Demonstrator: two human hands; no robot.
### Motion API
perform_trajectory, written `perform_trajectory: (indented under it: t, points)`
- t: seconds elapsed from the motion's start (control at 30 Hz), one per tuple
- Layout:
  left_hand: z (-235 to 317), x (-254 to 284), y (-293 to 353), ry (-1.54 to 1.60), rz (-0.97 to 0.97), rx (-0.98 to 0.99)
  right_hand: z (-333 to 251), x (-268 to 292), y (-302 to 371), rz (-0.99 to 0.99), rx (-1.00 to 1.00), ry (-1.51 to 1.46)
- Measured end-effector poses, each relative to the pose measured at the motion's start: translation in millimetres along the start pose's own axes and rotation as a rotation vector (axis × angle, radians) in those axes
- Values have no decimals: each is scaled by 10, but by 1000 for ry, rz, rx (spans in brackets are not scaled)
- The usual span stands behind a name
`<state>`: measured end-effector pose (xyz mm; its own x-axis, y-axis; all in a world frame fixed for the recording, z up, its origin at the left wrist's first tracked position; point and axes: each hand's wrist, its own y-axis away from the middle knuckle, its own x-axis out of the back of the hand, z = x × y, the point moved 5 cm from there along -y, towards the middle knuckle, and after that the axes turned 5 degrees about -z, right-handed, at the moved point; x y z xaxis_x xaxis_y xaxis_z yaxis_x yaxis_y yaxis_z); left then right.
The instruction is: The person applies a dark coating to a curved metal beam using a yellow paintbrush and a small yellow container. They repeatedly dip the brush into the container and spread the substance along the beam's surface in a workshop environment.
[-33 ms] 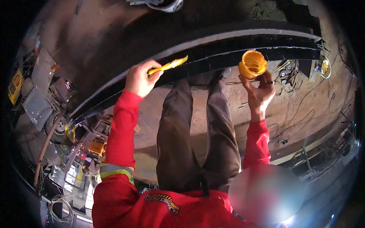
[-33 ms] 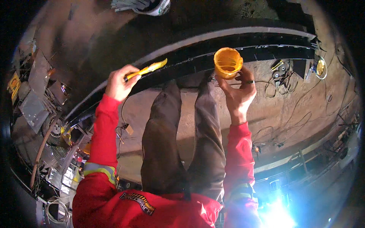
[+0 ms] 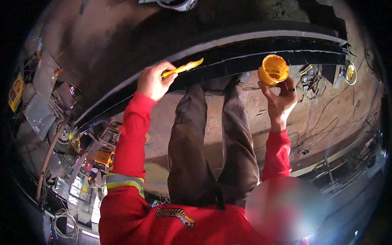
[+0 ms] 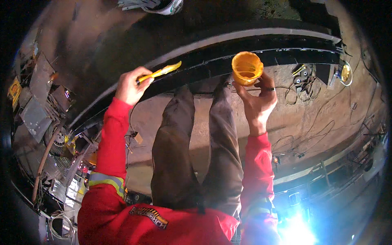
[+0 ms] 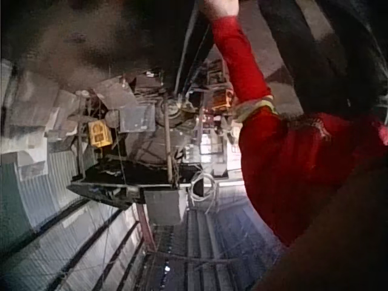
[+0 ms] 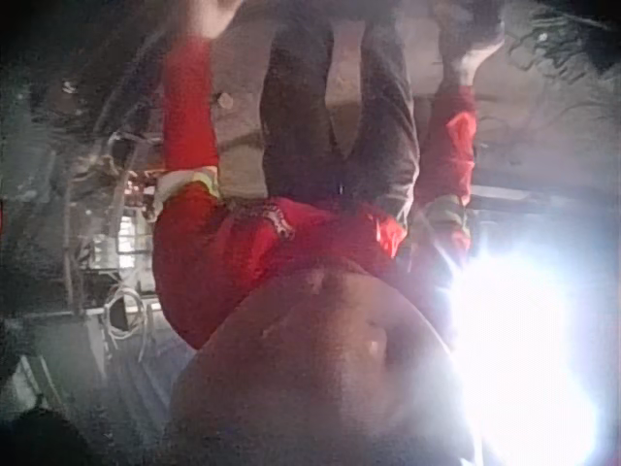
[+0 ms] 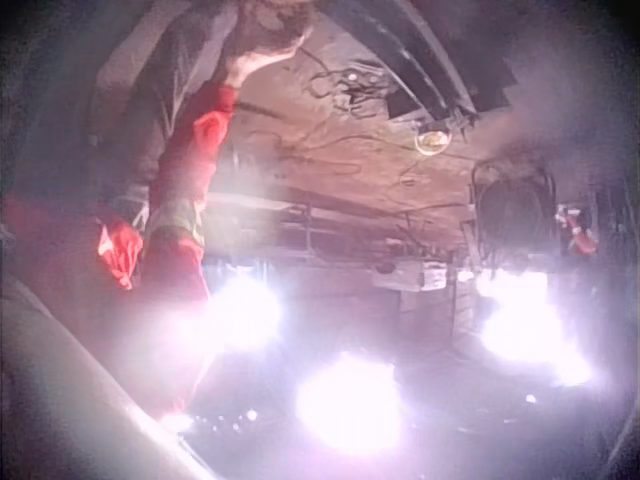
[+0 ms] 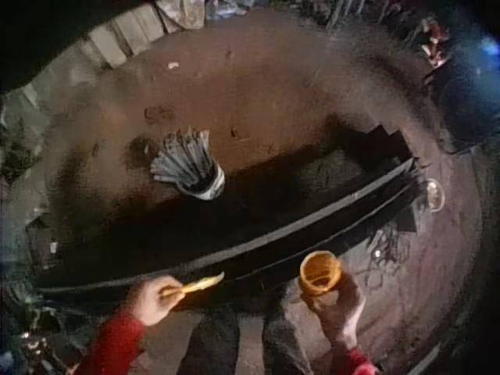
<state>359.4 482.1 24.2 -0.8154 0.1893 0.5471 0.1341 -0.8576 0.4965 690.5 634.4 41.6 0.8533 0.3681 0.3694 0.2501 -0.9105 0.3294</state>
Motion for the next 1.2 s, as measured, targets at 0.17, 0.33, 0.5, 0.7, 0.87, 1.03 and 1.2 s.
perform_trajectory:
  t: [0.17,0.33,0.5,0.7,0.87,1.03,1.2]
  points:
    - [-82,-353,-405,-188,-43,-7,88,-91,14,-20,10,21]
    - [-87,-522,-420,-290,-127,-93,157,-201,2,-36,-26,-12]
    - [9,-102,-491,-242,-170,-33,101,-271,-47,-63,-30,-23]
    - [-127,-523,-652,-349,-231,-91,19,-332,-139,-80,-47,-22]
    - [-216,-276,-764,-240,-366,35,110,-237,-164,-63,-64,11]
    - [-93,-589,-808,-375,-284,-61,108,-255,-169,-82,-70,5]
    - [1,-283,-808,-262,-420,-118,100,-216,-167,-70,-70,-12]
